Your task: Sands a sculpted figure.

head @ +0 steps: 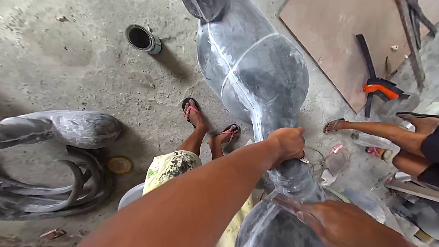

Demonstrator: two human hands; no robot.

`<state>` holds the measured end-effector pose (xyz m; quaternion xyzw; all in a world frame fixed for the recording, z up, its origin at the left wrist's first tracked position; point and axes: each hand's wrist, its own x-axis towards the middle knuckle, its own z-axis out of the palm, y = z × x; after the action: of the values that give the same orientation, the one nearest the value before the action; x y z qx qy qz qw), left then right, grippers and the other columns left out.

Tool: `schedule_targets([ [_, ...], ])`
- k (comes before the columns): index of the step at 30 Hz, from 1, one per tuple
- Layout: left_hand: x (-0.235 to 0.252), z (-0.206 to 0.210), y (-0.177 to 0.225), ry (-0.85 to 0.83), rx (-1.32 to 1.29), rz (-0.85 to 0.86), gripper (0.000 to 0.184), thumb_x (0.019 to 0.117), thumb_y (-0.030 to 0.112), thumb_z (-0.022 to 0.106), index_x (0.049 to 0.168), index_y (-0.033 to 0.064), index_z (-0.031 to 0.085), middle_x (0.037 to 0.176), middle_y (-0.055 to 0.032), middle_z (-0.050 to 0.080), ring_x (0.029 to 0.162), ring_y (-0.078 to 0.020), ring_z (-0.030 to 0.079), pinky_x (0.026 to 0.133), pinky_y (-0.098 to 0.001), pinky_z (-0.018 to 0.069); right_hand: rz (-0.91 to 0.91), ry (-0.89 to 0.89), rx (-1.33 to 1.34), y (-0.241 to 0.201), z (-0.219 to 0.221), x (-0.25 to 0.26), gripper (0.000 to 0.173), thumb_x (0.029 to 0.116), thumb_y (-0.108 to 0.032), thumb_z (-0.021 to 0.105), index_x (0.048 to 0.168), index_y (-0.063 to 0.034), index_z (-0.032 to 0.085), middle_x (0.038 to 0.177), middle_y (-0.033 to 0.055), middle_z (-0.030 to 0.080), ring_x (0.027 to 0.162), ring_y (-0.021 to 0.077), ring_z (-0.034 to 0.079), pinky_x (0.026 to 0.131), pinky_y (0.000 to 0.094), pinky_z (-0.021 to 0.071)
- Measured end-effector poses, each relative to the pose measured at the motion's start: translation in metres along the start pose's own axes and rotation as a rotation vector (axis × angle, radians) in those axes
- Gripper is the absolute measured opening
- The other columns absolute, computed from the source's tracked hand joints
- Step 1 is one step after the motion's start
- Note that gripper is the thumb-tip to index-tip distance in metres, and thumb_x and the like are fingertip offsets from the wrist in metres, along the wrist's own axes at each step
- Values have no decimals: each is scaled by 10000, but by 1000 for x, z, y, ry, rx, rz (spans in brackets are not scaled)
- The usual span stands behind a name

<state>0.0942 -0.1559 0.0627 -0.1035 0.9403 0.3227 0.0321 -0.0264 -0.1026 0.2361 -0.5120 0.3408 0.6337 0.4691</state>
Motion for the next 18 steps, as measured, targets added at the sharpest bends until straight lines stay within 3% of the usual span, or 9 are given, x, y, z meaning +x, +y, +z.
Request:
schedule_targets([
  [2,-3,-2,4,-10,-31,-1,506,605,312,908,1062,180,736,1022,-40,706,1077,-268,625,1157,-497,321,27,-9,-7,-20,2,21,544,1083,-539,278,1434,-258,584,1190,159,712,1134,394,667,921,661,496],
  [4,-6,-2,4,-12,-21,-15,494,620,296,897,1068,175,728,1017,-45,707,1073,-270,630,1168,-500,313,44,-29,-28,-34,-5,31,545,1087,-507,293,1350,-164,623,1220,186,691,1175,411,642,936,670,480],
  [7,-2,-1,2,-11,-8,-19,499,649,282,873,1107,167,711,1003,-44,709,1058,-260,642,1197,-507,284,-10,2,-26,-5,-6,0,526,1080,-530,303,1446,-264,574,1119,174,724,1066,404,688,857,665,514],
  [9,-2,-2,2,-16,-26,-14,501,647,299,884,1099,159,718,1008,-48,708,1061,-269,635,1186,-505,289,9,-18,-17,1,-3,-4,557,1078,-566,276,1511,-305,513,1174,158,718,1105,392,680,898,658,511],
  [13,-4,1,3,-3,12,-22,497,622,313,882,1065,164,713,980,-44,705,1042,-266,641,1169,-511,310,71,-5,-13,-39,-3,35,541,1085,-497,301,1346,-150,625,1234,188,687,1188,408,638,958,661,477],
  [18,0,-7,0,-31,7,-35,546,649,305,881,1143,155,703,1032,-60,713,1080,-274,643,1204,-526,271,23,47,-20,-3,0,-9,539,1079,-551,266,1551,-365,449,1119,165,732,1058,406,692,864,668,512],
])
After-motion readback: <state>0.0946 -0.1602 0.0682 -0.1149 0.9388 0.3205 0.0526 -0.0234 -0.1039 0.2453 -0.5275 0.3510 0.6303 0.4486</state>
